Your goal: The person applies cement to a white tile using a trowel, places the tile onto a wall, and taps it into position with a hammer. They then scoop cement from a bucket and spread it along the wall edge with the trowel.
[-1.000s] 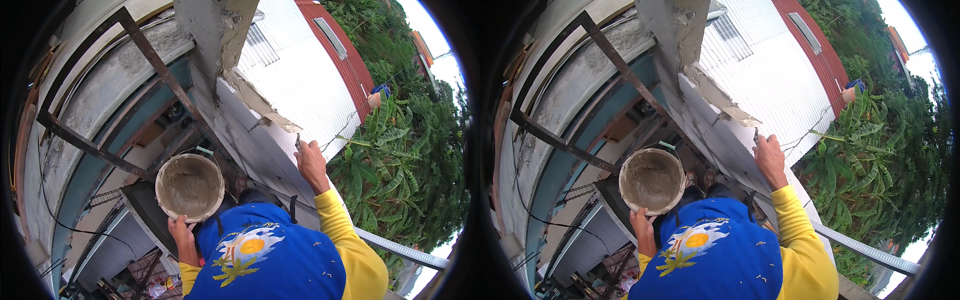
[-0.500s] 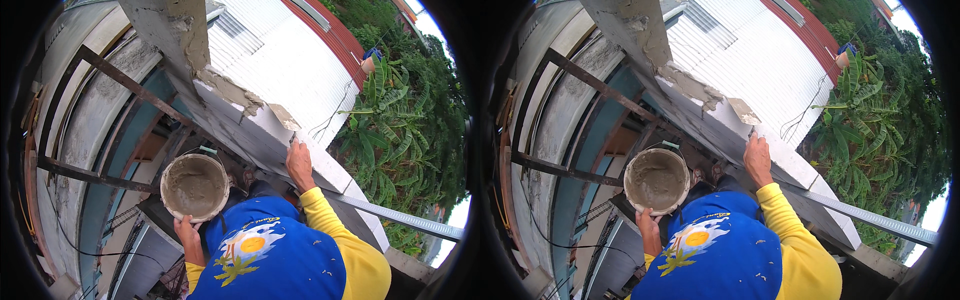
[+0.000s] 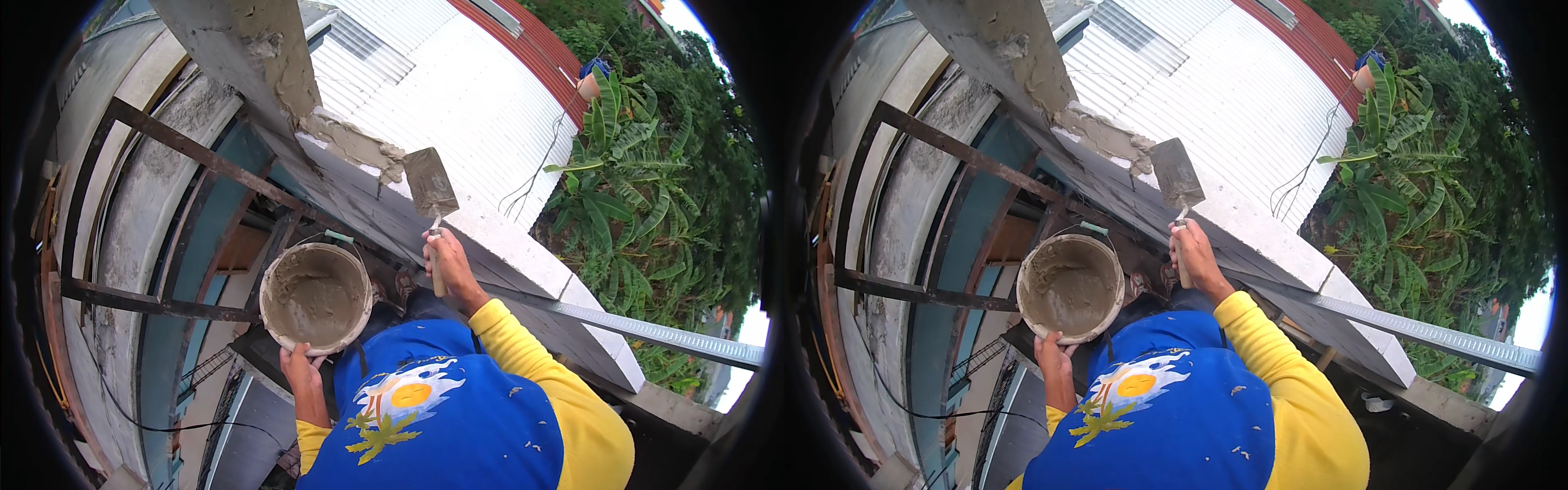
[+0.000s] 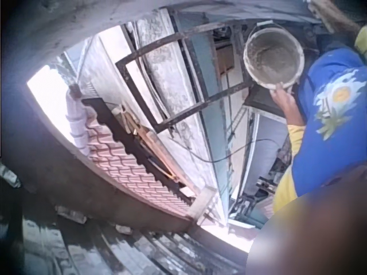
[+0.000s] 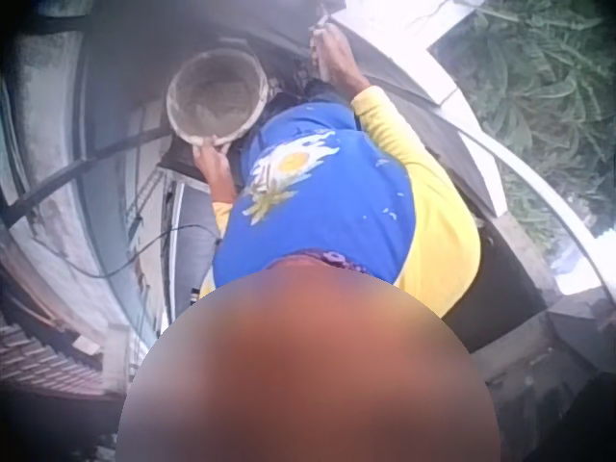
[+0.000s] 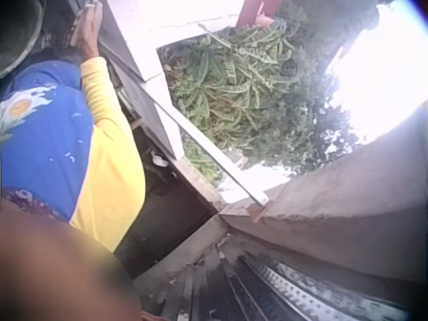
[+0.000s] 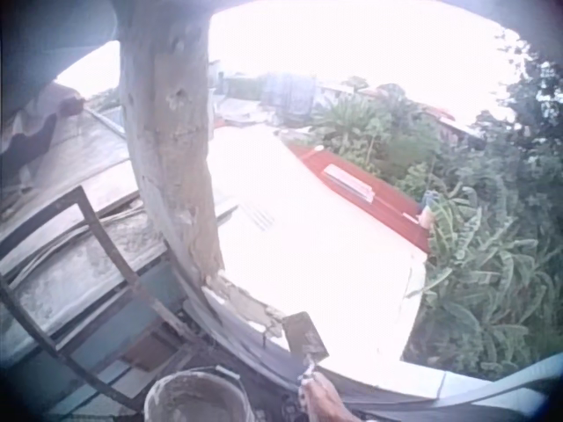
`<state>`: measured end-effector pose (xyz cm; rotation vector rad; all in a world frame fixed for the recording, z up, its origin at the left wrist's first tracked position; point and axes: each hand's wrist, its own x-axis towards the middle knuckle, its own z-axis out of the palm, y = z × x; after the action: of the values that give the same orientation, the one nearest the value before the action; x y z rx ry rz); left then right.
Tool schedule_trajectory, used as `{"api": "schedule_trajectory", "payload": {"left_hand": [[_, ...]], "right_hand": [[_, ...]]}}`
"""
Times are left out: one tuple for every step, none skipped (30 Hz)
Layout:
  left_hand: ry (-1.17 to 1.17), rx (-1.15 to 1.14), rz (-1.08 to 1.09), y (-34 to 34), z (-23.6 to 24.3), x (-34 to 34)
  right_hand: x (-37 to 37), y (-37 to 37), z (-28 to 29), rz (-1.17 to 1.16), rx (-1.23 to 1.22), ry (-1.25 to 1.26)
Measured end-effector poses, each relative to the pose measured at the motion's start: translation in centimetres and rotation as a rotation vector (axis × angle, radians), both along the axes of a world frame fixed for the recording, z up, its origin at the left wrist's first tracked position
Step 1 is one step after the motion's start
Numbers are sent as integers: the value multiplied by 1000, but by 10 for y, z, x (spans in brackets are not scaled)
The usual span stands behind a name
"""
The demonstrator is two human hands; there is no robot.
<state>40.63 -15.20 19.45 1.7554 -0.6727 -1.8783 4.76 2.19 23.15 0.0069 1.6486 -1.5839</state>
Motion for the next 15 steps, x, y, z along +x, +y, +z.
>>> {"api": "schedule_trajectory", "payload": {"left_hand": [[-1,1,-7,-2,-2,1],[-1,2,-10,-3,-3,0],[-7,6,-9,-3,-1,0],[-16,8,-6,-4,1,0],[-29,11,4,-4,3,2],[-45,13,18,-3,3,7],[-62,16,31,-3,2,11],[-79,19,44,-1,2,16],[-67,18,53,-2,-2,16],[-69,21,62,-1,-3,19],[-70,25,73,1,-3,25],[-77,31,90,3,-1,30],[-98,21,106,5,2,30],[-80,13,99,7,1,33],[-63,5,90,9,-1,38]], "right_hand": [[8,-18,-8,-29,-3,-38],[14,-34,-23,-54,-7,-75],[22,-45,-44,-94,-23,-76],[30,-54,-61,-131,-39,-79],[44,-60,-67,-142,-21,-124],[65,-62,-54,-142,-21,-249],[76,-62,-58,-60,9,-255],[86,-63,-63,23,38,-261],[89,-64,-65,66,2,-237],[92,-66,-66,109,-35,-214],[93,-69,-68,154,-71,-190],[87,-82,-69,96,-131,-153],[72,-103,-69,39,-193,-118],[60,-119,-69,-21,-254,-88],[49,-132,-72,-8,-231,-140]]}}
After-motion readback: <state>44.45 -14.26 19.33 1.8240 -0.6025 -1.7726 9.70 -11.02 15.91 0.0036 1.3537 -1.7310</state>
